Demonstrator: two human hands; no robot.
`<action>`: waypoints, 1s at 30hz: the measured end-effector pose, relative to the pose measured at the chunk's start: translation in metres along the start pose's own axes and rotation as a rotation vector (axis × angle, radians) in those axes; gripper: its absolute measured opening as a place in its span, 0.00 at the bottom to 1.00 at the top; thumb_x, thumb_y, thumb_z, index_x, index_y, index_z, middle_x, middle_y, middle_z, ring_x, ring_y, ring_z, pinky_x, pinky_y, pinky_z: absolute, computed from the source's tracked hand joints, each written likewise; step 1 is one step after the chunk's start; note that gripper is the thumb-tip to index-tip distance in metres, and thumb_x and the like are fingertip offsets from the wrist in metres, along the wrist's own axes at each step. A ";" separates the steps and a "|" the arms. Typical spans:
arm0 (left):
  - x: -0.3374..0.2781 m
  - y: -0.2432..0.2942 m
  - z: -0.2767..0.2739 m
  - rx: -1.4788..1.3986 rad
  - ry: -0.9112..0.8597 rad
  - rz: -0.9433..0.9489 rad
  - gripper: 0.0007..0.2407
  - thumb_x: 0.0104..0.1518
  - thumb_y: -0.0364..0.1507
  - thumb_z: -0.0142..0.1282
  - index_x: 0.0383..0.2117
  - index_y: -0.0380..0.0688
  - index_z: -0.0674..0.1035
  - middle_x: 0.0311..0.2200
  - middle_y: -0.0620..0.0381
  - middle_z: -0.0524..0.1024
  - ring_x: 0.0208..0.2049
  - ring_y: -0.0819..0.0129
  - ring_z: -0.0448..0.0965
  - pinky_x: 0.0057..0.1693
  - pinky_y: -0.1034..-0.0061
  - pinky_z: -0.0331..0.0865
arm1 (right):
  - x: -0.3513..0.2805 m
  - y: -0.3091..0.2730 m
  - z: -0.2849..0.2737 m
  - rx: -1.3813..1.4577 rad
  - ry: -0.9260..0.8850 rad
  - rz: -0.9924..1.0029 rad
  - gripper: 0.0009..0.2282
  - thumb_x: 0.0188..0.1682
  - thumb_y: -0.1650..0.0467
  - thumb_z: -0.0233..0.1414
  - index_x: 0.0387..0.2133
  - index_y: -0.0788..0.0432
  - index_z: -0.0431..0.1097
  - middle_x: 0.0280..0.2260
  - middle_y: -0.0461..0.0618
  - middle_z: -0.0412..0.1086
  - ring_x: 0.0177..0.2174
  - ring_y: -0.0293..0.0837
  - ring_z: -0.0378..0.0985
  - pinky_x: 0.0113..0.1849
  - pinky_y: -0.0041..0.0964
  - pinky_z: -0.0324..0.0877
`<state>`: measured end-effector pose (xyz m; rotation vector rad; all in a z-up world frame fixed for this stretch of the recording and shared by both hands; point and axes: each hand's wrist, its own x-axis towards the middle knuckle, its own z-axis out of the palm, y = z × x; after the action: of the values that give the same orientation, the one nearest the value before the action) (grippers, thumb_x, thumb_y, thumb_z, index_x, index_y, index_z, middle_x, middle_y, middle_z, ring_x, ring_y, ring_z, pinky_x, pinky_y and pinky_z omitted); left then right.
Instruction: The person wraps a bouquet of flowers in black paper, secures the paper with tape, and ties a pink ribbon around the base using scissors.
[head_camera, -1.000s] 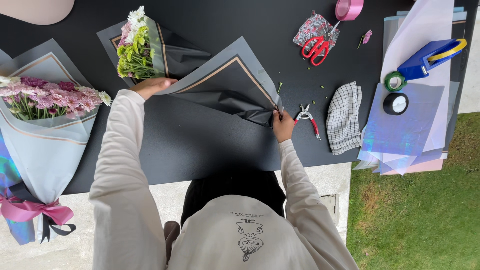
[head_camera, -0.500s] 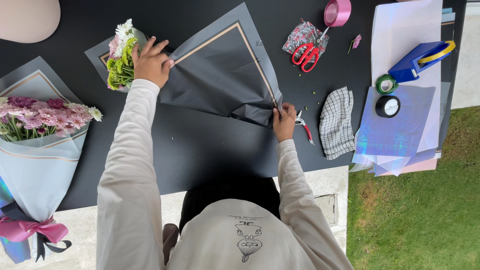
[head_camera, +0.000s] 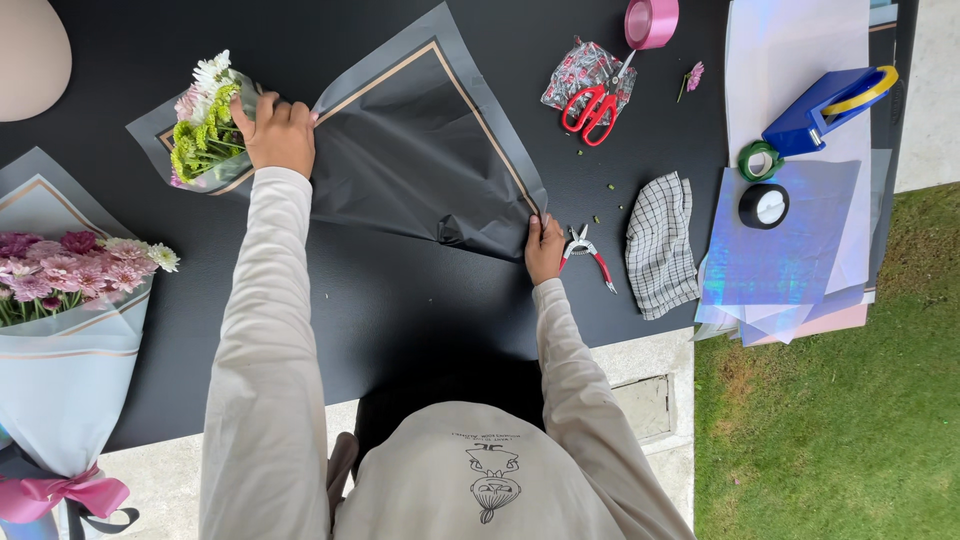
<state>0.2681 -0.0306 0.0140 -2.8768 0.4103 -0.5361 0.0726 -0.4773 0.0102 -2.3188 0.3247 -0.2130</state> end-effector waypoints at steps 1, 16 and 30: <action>-0.001 0.011 -0.033 0.002 -0.005 -0.005 0.08 0.66 0.40 0.68 0.34 0.58 0.81 0.29 0.67 0.79 0.56 0.66 0.75 0.70 0.44 0.42 | -0.001 -0.002 0.001 0.001 -0.008 -0.002 0.13 0.60 0.64 0.42 0.27 0.57 0.59 0.24 0.53 0.62 0.29 0.53 0.67 0.37 0.46 0.59; -0.183 0.130 -0.127 -1.044 0.286 -0.719 0.28 0.61 0.33 0.60 0.60 0.34 0.55 0.63 0.40 0.50 0.65 0.48 0.58 0.68 0.54 0.54 | -0.101 -0.022 0.005 0.173 0.191 0.005 0.11 0.60 0.72 0.45 0.25 0.56 0.63 0.19 0.55 0.64 0.23 0.56 0.71 0.32 0.40 0.68; -0.225 0.238 -0.120 -2.714 -0.077 -1.858 0.28 0.57 0.43 0.67 0.60 0.46 0.70 0.62 0.38 0.69 0.61 0.42 0.71 0.65 0.45 0.65 | -0.192 -0.101 -0.001 0.246 0.164 0.102 0.11 0.60 0.71 0.46 0.29 0.62 0.69 0.23 0.62 0.70 0.29 0.59 0.78 0.32 0.46 0.70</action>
<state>-0.0349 -0.2030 -0.0034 0.1795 0.8468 -0.2009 -0.0936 -0.3534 0.0735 -2.0406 0.4709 -0.3725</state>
